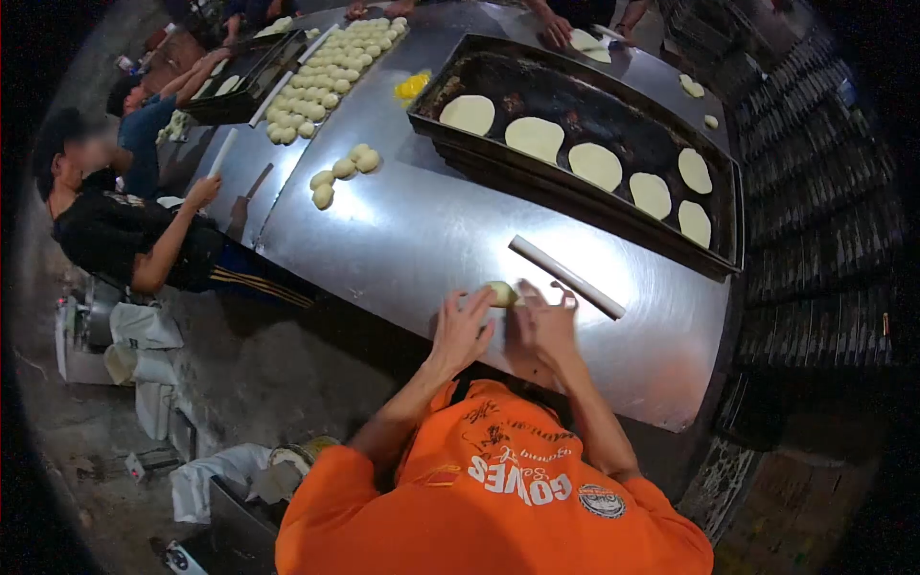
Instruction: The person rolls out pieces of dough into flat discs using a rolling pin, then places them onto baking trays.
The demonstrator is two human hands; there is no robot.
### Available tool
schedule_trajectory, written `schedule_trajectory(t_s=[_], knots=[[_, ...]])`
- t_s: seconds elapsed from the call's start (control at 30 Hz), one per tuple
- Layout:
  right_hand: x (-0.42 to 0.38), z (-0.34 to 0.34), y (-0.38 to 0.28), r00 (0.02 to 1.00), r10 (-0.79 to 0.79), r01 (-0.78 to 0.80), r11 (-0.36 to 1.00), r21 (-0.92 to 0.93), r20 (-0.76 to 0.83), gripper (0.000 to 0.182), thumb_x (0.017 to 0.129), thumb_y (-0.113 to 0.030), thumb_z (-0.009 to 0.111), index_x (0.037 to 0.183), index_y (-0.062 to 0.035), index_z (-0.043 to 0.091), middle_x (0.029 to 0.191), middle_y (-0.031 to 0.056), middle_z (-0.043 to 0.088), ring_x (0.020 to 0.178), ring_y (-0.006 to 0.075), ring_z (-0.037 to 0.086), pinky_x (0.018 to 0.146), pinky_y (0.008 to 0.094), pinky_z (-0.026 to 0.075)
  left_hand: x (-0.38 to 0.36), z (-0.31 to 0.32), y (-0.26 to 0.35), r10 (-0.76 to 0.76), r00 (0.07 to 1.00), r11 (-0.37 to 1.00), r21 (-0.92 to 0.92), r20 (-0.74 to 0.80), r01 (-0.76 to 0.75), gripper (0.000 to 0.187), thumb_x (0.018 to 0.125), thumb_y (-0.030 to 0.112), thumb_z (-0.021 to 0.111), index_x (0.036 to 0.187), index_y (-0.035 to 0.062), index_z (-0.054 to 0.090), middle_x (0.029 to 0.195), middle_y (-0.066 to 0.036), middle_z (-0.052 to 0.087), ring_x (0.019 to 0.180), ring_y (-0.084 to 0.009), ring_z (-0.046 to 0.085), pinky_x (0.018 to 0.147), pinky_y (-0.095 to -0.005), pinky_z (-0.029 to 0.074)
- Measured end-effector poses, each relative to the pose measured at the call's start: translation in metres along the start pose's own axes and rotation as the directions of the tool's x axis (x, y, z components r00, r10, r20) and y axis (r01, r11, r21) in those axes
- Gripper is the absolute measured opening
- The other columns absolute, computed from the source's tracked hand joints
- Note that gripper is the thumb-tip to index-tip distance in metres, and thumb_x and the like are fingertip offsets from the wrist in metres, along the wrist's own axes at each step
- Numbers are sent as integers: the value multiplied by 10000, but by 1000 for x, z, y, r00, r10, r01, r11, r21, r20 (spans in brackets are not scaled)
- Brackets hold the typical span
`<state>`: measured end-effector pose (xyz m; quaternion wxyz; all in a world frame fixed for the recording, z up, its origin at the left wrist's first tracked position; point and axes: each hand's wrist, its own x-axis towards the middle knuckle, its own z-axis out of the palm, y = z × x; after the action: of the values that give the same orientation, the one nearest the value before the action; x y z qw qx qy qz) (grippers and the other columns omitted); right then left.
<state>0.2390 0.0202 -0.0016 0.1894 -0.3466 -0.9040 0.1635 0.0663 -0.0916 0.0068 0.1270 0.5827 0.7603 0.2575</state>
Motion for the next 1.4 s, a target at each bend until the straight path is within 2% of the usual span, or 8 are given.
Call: schedule_trajectory(t_s=[0.1,0.27,0.33,0.37,0.53,0.83,1.17,1.4], knots=[[-8,21,-11,998,-57,60,983,-175,22,329,956,-297,517,1200,-154,686,1313,-36,615,1235,337,439,1047,544,250,-3,20,-17,239,970,908,345,39,-237,552,907,396,586,1346,61,563,1411,-92,505,1192,-385,415,1026,-527,315],[0,-24,13,991,135,-132,975,-177,5,295,929,-305,565,1143,-163,711,1274,14,637,1200,361,451,1029,565,267,33,-26,-9,-61,988,993,107,145,46,454,903,388,613,1174,31,688,1444,-108,487,1212,-392,405,1043,-528,318],[2,-49,39,955,291,-292,956,-1,-58,334,921,-271,585,1196,-102,668,1209,99,637,1158,383,476,1010,580,313,43,-34,-19,-22,991,999,45,-132,28,441,896,344,637,1190,16,671,1410,-155,510,1225,-404,396,1073,-521,327],[-7,-34,59,943,217,-243,967,-75,-251,308,901,-207,624,1184,-90,659,1141,133,637,1113,373,515,969,517,379,52,-37,-22,20,986,999,42,-164,-13,433,899,304,631,1152,-46,669,1386,-215,518,1245,-420,429,1057,-503,385],[-1,-18,39,991,-14,16,1000,12,-131,309,863,-142,682,1167,-98,653,1114,109,630,1036,312,557,861,434,449,84,-6,-26,185,966,982,55,-180,-178,378,948,217,562,1209,-46,631,1387,-223,524,1327,-412,439,1094,-508,362],[-43,-6,-5,994,89,-97,986,137,64,307,815,-116,720,1112,-69,657,1060,110,595,1015,304,545,877,439,407,-21,37,-28,20,998,999,44,-56,-17,486,1048,231,304,1430,-38,437,1507,-173,420,1420,-383,331,1173,-569,180],[110,7,35,989,142,-144,983,-114,-30,325,981,-205,465,1239,-99,632,1122,111,611,1019,304,557,840,435,437,145,35,-51,102,981,949,313,-166,-45,490,1017,239,400,1435,-13,435,1530,-153,391,1446,-322,306,1165,-605,154],[177,18,89,1000,-23,24,997,-76,8,205,967,-182,508,974,-39,654,870,184,624,820,358,620,710,484,489,226,39,-57,58,908,927,359,-415,105,606,949,242,530,1428,-87,360,1547,-289,194,1467,-427,170,1181,-604,112]])
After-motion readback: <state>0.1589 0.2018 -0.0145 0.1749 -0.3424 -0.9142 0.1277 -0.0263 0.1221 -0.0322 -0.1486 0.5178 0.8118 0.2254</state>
